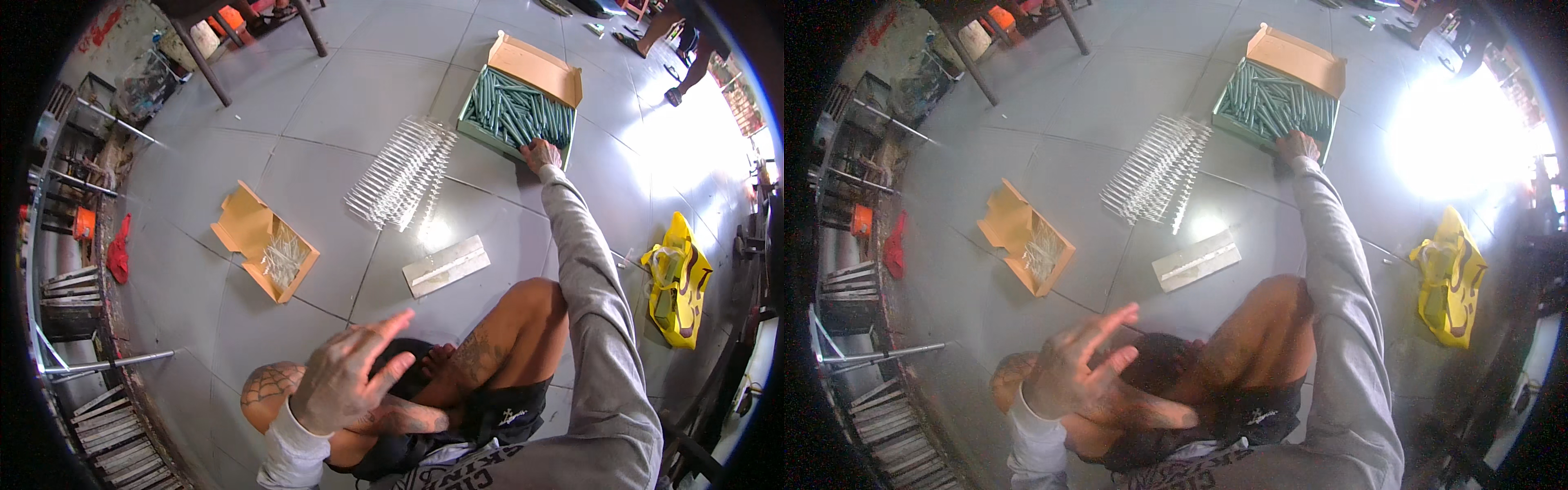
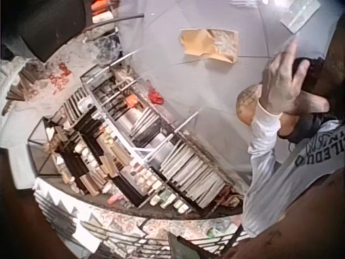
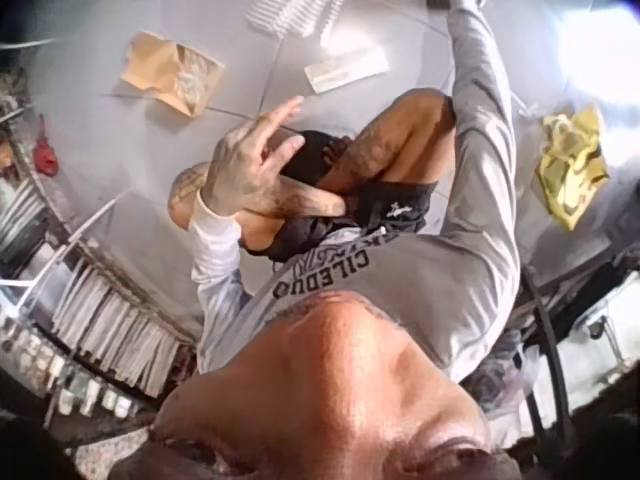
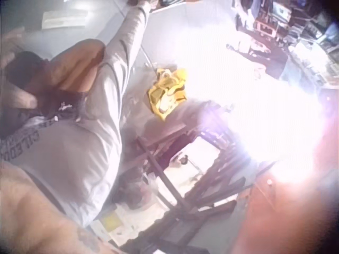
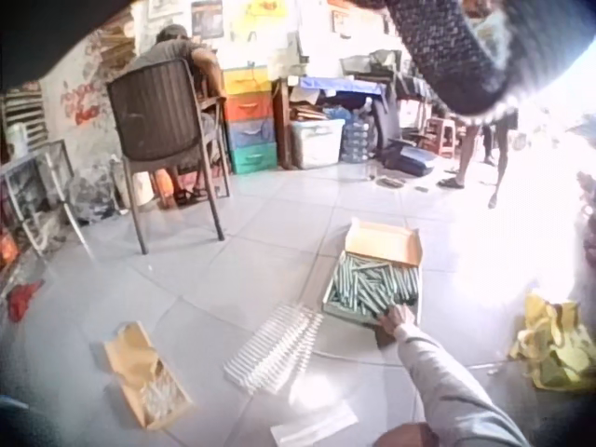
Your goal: The person assembles small components by picking up a green stick, placing it into a white plastic holder, and then inserting small white parts into the ends of the assembly by hand.
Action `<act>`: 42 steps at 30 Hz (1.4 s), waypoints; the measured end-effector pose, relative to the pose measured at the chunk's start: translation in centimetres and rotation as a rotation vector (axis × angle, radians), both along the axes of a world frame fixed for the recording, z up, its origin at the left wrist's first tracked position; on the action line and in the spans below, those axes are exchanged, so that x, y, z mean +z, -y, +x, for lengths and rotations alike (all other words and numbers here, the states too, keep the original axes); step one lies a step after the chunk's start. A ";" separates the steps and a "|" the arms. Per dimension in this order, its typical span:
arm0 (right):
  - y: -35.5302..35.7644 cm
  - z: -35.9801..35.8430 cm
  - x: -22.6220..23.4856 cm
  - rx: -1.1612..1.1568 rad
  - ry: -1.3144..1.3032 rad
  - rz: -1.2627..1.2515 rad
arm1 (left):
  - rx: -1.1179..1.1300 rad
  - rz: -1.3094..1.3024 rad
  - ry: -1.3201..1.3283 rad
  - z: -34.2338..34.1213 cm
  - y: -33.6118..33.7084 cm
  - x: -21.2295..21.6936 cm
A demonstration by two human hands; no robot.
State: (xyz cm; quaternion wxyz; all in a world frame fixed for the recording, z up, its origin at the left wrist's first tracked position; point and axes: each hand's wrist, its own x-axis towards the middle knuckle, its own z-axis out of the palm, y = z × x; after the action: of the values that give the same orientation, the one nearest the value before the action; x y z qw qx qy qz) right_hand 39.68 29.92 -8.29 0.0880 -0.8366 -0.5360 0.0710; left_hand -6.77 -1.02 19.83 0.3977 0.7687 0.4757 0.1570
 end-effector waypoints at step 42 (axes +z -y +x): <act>24.3 -28.7 8.7 0.505 -1.396 0.207 | 0.329 -0.441 0.617 -2.2 -3.9 -18.0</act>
State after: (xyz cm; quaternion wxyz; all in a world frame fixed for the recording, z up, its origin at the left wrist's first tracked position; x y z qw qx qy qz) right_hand 10.94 5.64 0.44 0.4668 -0.4362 -0.5354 0.5525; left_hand -9.01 2.84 1.86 0.6466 0.4956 0.4728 0.3356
